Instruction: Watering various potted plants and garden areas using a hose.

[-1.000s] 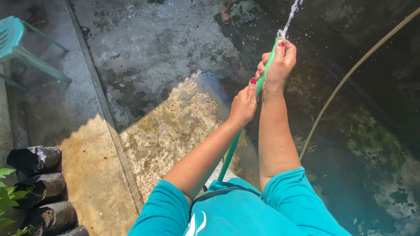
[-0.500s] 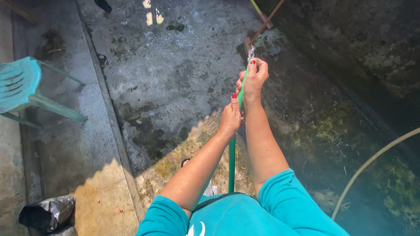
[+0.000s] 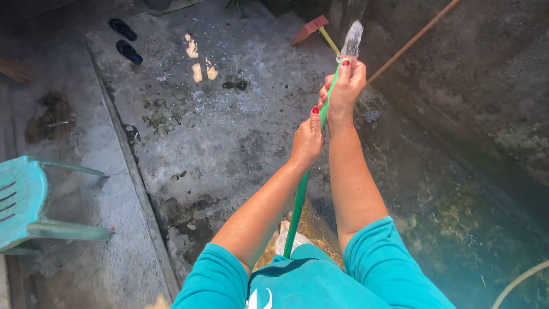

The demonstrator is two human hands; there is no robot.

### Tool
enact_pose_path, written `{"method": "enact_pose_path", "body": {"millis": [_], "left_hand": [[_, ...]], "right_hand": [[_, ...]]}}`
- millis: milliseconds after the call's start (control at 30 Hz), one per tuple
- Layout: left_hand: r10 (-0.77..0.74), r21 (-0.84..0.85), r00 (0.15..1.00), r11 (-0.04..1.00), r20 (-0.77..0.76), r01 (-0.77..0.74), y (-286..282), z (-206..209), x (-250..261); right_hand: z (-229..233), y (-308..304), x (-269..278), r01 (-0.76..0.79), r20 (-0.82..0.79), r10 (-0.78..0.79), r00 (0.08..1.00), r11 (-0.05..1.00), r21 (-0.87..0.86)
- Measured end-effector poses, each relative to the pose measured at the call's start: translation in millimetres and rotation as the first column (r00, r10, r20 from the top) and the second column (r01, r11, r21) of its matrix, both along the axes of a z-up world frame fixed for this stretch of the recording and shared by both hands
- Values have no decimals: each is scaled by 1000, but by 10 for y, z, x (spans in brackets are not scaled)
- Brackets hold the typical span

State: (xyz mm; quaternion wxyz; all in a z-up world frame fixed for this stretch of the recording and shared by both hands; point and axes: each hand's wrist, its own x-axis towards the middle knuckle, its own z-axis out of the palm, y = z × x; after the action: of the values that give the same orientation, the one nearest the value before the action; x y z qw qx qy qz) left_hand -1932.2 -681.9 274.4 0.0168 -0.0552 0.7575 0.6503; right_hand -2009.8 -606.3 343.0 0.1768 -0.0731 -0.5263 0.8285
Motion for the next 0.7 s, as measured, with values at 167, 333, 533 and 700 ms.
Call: {"method": "enact_pose_path", "body": {"millis": [167,333,533,700], "left_hand": [[9,-32,999,999,-47,-10,-516,103,-1351],[48,-102,979,992,-198,-69,-831,234,-2869],[10,26,1000,1000,-27,-9,-1442,540,-4110],[-39,43,995,998,-95,43,-1972,532,-5247]], "right_hand": [[112,-521,-1269,-39,-53,40,998,999,12],[304,-830,-2778,-19,-90,13,996,998,-65],[450,-1433,-4166,-36,-117,34,993,999,-18],[527,-1920,-5226,-14,-79,12,997,1000,-26]]}}
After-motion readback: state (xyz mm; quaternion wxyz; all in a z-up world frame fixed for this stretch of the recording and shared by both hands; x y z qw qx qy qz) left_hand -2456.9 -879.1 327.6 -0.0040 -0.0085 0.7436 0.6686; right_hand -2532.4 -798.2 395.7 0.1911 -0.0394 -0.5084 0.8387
